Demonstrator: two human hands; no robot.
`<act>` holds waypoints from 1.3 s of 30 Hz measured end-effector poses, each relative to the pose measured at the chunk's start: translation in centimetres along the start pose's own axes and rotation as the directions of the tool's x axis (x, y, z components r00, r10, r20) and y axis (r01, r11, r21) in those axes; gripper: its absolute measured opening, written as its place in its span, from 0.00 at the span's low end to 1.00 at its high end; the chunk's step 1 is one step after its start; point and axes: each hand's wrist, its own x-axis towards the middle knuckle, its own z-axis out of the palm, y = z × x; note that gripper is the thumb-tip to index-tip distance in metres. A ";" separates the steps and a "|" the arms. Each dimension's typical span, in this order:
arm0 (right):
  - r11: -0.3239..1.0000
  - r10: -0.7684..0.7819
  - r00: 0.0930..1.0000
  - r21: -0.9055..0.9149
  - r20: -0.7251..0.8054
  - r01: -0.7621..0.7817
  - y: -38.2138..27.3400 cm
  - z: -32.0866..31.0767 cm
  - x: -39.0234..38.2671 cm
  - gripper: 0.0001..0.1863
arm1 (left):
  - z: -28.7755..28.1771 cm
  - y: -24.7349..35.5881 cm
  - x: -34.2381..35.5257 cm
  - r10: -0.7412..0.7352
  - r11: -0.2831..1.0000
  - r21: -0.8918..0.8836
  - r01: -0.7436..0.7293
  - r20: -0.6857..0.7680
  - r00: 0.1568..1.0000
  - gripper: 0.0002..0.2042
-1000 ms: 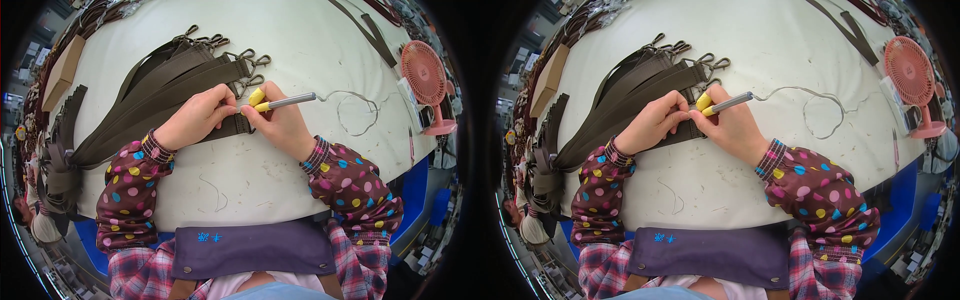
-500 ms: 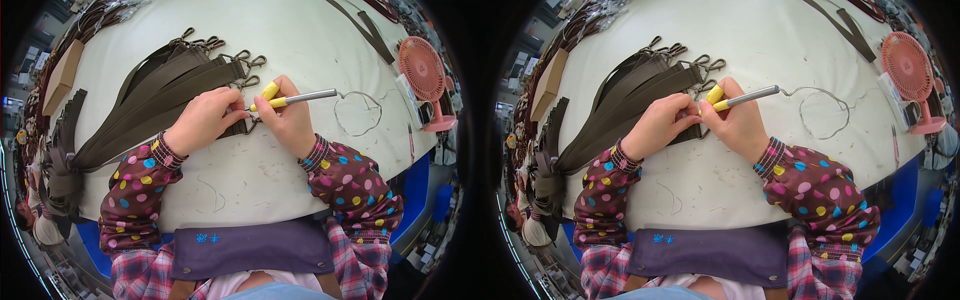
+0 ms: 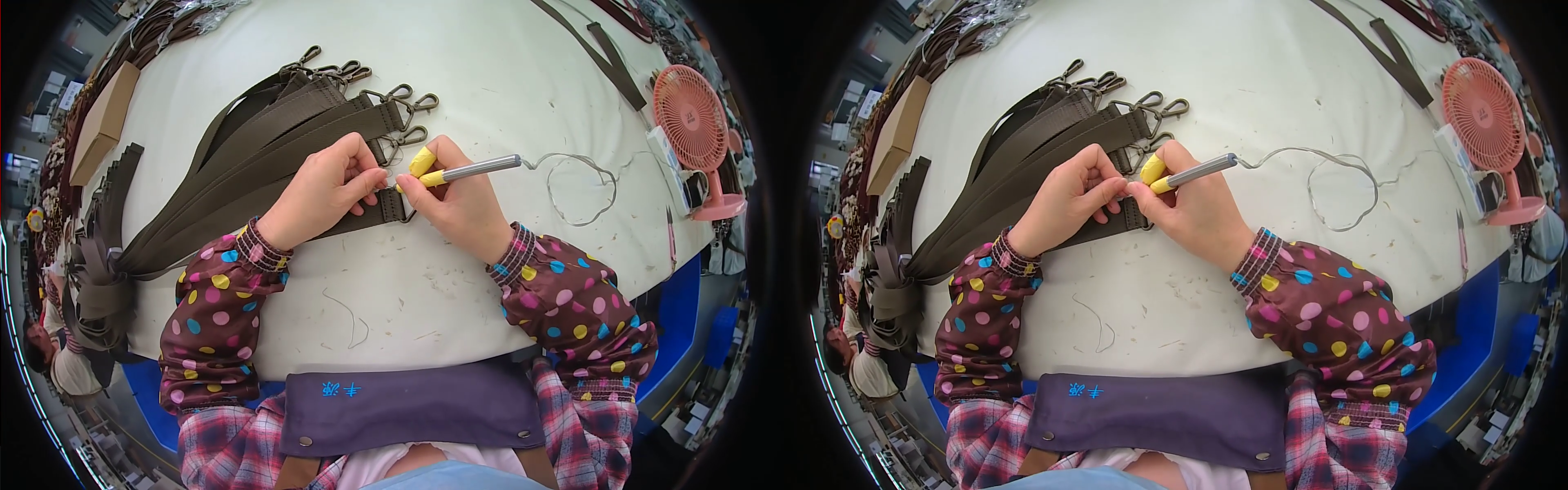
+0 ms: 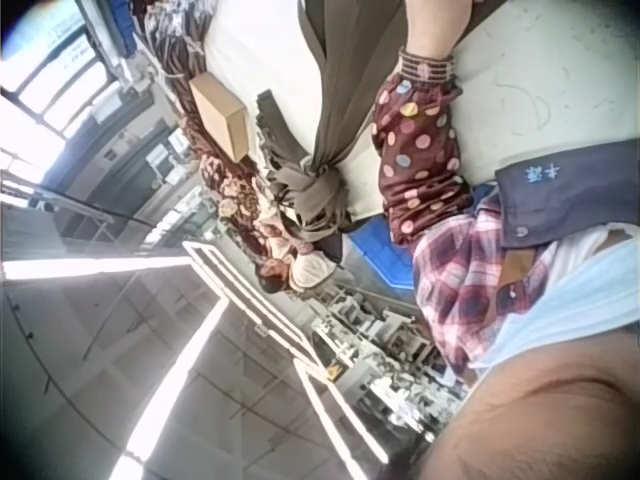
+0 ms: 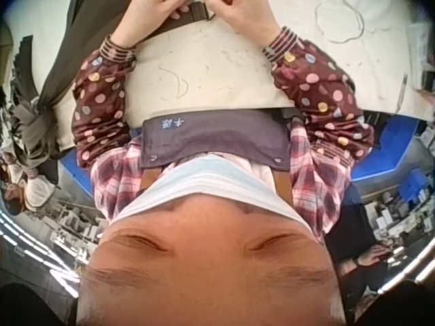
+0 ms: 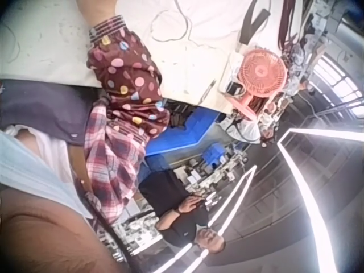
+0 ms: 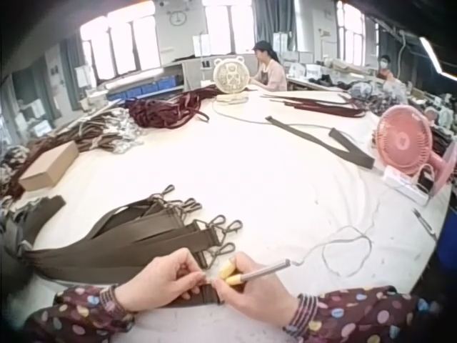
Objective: Manually sewing and trimming threads on heavy-duty textile straps with metal hooks.
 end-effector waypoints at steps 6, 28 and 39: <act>0.999 -0.014 1.000 -0.036 -0.010 0.014 0.0 0.0 0.0 0.11 | 0.0 0.0 0.1 0.004 1.000 0.000 -0.004 0.004 1.000 0.10; 0.995 -0.010 0.993 0.095 -0.118 0.021 0.5 -0.1 -0.1 0.12 | 0.4 0.1 -3.5 0.299 0.761 0.608 -0.229 -0.015 0.954 0.10; 0.994 -0.111 0.982 0.000 -0.155 0.112 -0.1 -0.8 0.2 0.12 | -1.7 -0.7 -2.9 0.487 0.487 0.844 -0.225 -0.049 0.872 0.13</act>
